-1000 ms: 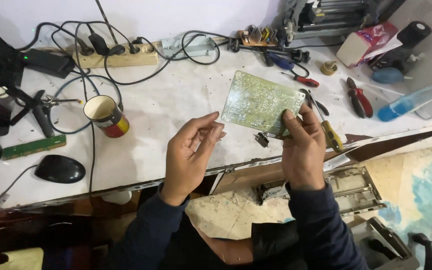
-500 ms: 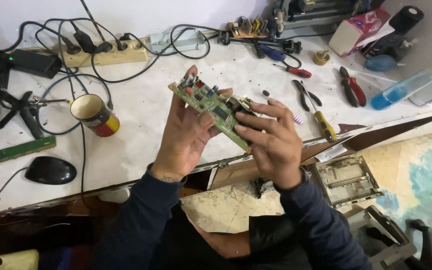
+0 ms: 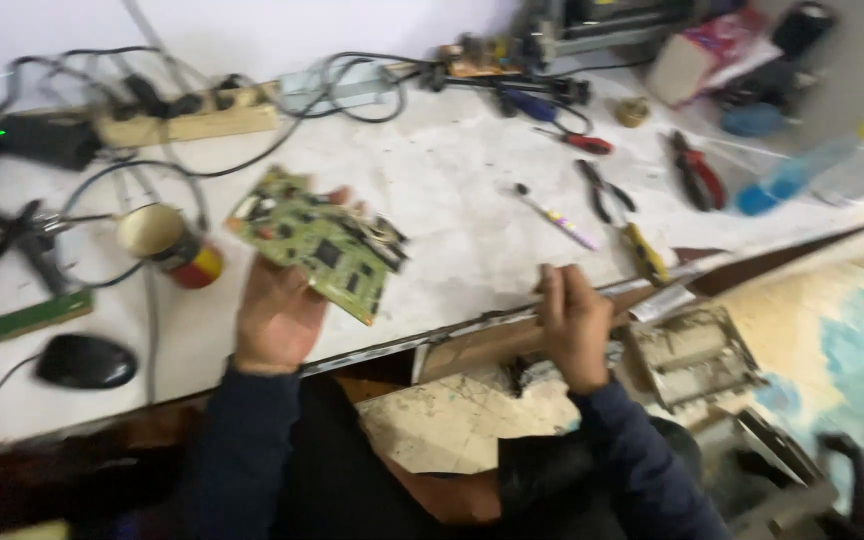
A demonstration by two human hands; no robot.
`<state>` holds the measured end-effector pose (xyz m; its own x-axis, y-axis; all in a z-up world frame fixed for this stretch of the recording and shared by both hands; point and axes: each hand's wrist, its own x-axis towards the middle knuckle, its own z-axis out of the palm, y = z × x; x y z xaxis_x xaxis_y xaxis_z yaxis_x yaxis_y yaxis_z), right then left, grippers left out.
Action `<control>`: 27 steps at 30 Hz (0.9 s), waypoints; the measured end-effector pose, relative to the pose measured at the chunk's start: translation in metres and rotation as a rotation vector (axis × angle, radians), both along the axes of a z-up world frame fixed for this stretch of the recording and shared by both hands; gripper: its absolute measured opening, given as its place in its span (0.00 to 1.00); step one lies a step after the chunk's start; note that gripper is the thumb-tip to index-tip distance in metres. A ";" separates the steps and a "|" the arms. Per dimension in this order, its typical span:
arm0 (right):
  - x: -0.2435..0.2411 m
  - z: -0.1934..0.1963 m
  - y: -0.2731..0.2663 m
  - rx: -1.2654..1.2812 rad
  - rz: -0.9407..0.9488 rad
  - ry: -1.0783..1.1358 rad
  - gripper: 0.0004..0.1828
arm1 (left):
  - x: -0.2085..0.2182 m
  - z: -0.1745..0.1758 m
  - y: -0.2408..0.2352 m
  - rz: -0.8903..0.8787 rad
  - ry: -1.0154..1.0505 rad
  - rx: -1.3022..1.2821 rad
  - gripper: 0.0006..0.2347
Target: The person wipes a green circuit board with a white cloth, turning it over to clean both sides. They repeatedly rub the surface and edges, then briefly set the cloth down before resuming wiping.
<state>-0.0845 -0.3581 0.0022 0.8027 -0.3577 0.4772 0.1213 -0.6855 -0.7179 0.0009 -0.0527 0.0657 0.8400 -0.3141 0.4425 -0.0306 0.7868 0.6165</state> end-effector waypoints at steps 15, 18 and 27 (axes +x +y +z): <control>0.009 0.025 0.025 -0.015 0.206 -0.065 0.10 | 0.020 -0.069 -0.003 -0.246 0.144 -0.176 0.27; 0.020 0.023 -0.011 -0.183 0.033 -0.093 0.13 | 0.022 -0.073 0.005 -0.147 0.242 -0.105 0.29; 0.035 0.033 -0.136 -0.492 -0.434 0.463 0.32 | 0.003 -0.051 -0.002 0.116 0.421 -0.043 0.25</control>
<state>-0.0492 -0.4939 0.0348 0.7953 -0.5184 0.3142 -0.4645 -0.8542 -0.2335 0.0042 -0.0550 0.0151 0.9785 -0.1958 0.0649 0.1264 0.8180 0.5611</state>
